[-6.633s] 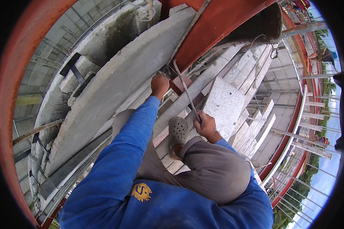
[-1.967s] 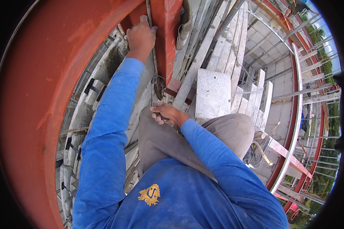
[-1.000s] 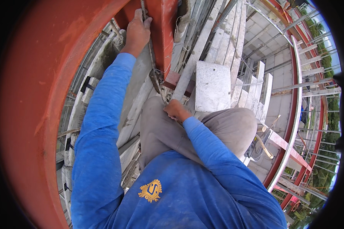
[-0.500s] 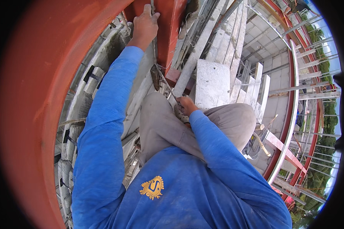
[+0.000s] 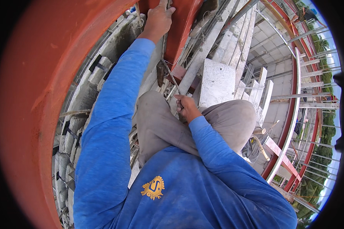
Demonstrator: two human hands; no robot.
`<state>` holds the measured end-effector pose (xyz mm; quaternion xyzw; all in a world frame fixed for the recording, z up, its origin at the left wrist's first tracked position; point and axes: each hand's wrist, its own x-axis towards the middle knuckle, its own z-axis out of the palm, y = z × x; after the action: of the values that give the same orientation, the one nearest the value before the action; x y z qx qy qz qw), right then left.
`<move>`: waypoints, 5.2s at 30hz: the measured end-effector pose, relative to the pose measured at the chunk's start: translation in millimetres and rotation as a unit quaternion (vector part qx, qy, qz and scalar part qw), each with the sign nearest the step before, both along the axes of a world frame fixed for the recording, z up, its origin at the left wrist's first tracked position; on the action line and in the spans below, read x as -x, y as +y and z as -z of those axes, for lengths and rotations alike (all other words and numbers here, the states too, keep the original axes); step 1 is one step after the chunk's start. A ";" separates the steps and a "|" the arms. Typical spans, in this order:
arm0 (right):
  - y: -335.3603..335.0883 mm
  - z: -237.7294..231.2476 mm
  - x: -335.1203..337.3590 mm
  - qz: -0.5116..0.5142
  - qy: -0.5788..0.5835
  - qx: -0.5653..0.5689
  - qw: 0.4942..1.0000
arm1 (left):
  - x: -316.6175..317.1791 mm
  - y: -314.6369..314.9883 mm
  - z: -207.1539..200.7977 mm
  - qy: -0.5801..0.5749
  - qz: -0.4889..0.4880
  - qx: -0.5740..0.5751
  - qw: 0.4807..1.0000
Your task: The person secures a red metal beam to a concrete structure using wire ties and a metal rod. They wrap the wire around the beam and concrete, then twist and tighten it with the rod to fasten the connection.
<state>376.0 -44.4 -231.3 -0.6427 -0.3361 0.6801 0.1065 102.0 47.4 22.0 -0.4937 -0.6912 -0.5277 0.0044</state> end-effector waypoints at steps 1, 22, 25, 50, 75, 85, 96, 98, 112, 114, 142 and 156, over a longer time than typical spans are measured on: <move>-2.4 -8.3 7.3 -0.025 0.005 0.015 1.000 | 0.5 -2.5 -0.8 -0.003 -0.001 0.001 1.000; 0.1 -37.3 0.9 -0.343 -0.162 -0.488 0.786 | 0.9 1.9 -1.0 -0.016 0.036 -0.024 0.999; -0.8 -75.5 16.5 -0.277 -0.206 -0.477 0.808 | 3.3 -0.3 -0.9 0.004 0.043 -0.029 0.999; 27.7 -48.3 23.2 -0.443 -0.090 -0.479 0.752 | -4.1 5.3 -5.4 -0.013 0.002 0.033 0.999; -9.6 -112.2 73.7 -0.200 0.285 0.096 0.933 | 2.5 2.0 -0.7 -0.011 0.011 -0.023 1.000; -4.8 -86.0 68.9 -0.388 0.118 0.059 0.912 | 4.2 3.5 2.9 -0.004 0.020 -0.046 0.999; 19.9 -27.3 17.0 -0.643 -0.280 -0.398 0.591 | 5.7 -3.3 0.7 -0.016 0.006 -0.031 0.999; 45.7 21.8 25.1 -0.773 -0.271 -0.193 0.541 | -5.2 7.3 -1.9 -0.023 0.017 -0.023 0.999; 25.8 4.1 9.6 -0.256 -0.091 -0.049 0.961 | 3.8 8.2 10.8 0.076 -0.045 0.003 0.996; 29.8 14.0 5.8 -0.317 -0.216 -0.214 0.898 | -0.4 10.0 7.9 0.068 -0.052 0.024 0.996; -44.3 -63.9 50.1 0.205 0.317 0.087 0.922 | 4.0 4.8 9.3 0.050 -0.034 -0.007 0.998; -36.5 -53.9 51.1 0.148 0.368 0.105 0.912 | 0.6 5.8 2.9 0.033 -0.026 -0.003 0.999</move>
<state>324.9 -81.0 -177.4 -0.3965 -0.1006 0.8766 0.2535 101.5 53.2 19.0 -0.4925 -0.7020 -0.5126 0.0423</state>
